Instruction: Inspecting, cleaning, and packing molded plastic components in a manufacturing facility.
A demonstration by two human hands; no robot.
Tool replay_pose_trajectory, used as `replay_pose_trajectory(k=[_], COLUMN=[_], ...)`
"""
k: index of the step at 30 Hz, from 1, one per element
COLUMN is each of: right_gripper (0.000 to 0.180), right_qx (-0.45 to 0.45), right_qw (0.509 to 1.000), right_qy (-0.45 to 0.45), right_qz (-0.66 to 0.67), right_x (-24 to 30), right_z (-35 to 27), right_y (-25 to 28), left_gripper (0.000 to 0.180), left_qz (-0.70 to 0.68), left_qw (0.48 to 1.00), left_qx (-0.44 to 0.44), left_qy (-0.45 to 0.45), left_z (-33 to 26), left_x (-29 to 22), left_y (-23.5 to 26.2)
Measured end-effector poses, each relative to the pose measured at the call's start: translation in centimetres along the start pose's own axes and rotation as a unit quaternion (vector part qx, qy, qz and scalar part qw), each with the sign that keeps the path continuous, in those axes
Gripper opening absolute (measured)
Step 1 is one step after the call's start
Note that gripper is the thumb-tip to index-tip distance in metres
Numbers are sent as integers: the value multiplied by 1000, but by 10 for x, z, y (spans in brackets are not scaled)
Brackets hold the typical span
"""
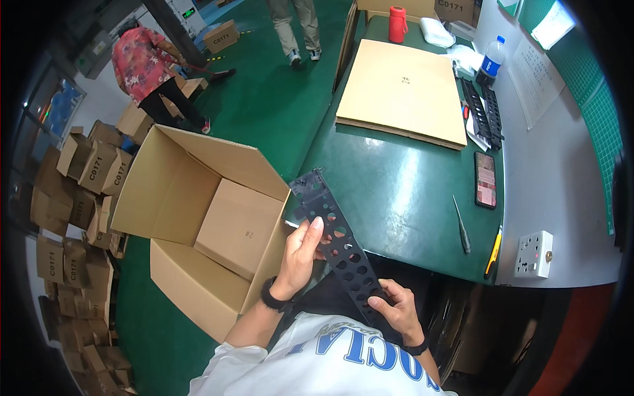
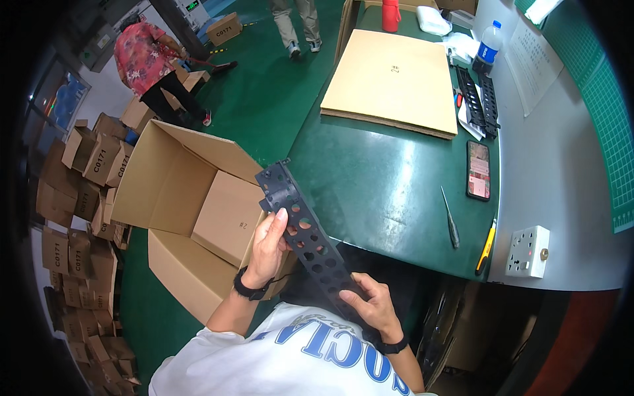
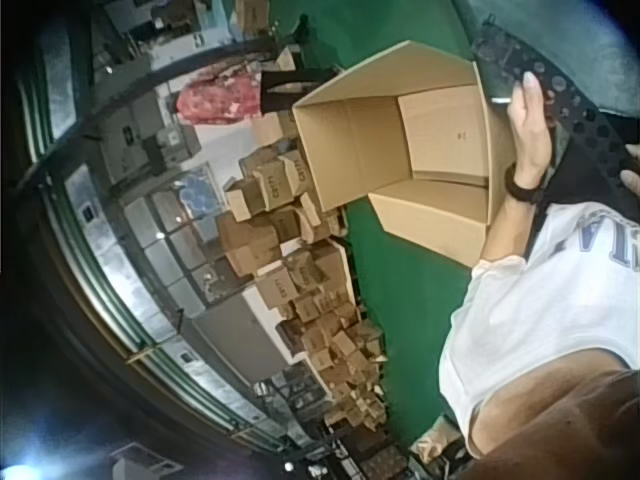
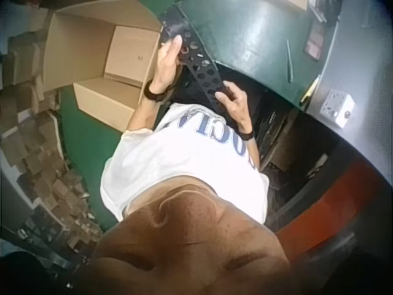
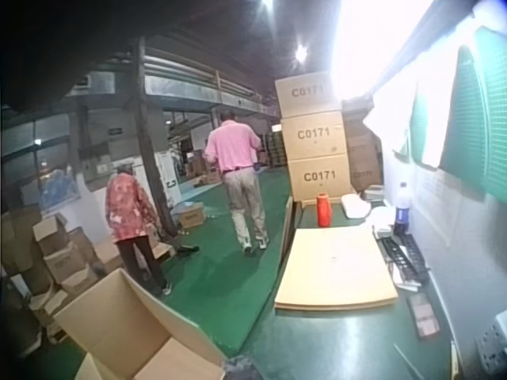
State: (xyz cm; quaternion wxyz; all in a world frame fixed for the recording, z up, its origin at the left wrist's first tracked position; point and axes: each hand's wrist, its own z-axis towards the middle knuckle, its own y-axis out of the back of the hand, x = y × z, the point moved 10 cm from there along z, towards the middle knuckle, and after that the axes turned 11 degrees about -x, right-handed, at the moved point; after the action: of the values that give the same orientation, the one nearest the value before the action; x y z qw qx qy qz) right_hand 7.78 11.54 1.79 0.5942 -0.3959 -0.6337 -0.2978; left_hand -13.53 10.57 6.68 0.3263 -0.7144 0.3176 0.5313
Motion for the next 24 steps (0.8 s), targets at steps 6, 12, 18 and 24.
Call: replay_pose_trajectory(k=[6,12,18,24], right_gripper=[28,28,31,45], right_qx=[-27,-18,86,-19], right_qw=[999,997,978,991], right_qy=[-27,-73,-166,-101], right_qz=[36,32,93,87], right_x=[-6,5,-4,18], right_z=[4,17,10,50], right_y=[10,12,-17,2], left_gripper=[40,51,53,46], left_qz=[54,551,622,581], left_qw=[995,676,563,629], left_qx=[-24,-114,108,-30], left_qy=[-84,-476,-533,-515], left_z=[10,-25,-37,-24], left_x=[-17,-83,-52,-74], left_y=[20,7,-24,69])
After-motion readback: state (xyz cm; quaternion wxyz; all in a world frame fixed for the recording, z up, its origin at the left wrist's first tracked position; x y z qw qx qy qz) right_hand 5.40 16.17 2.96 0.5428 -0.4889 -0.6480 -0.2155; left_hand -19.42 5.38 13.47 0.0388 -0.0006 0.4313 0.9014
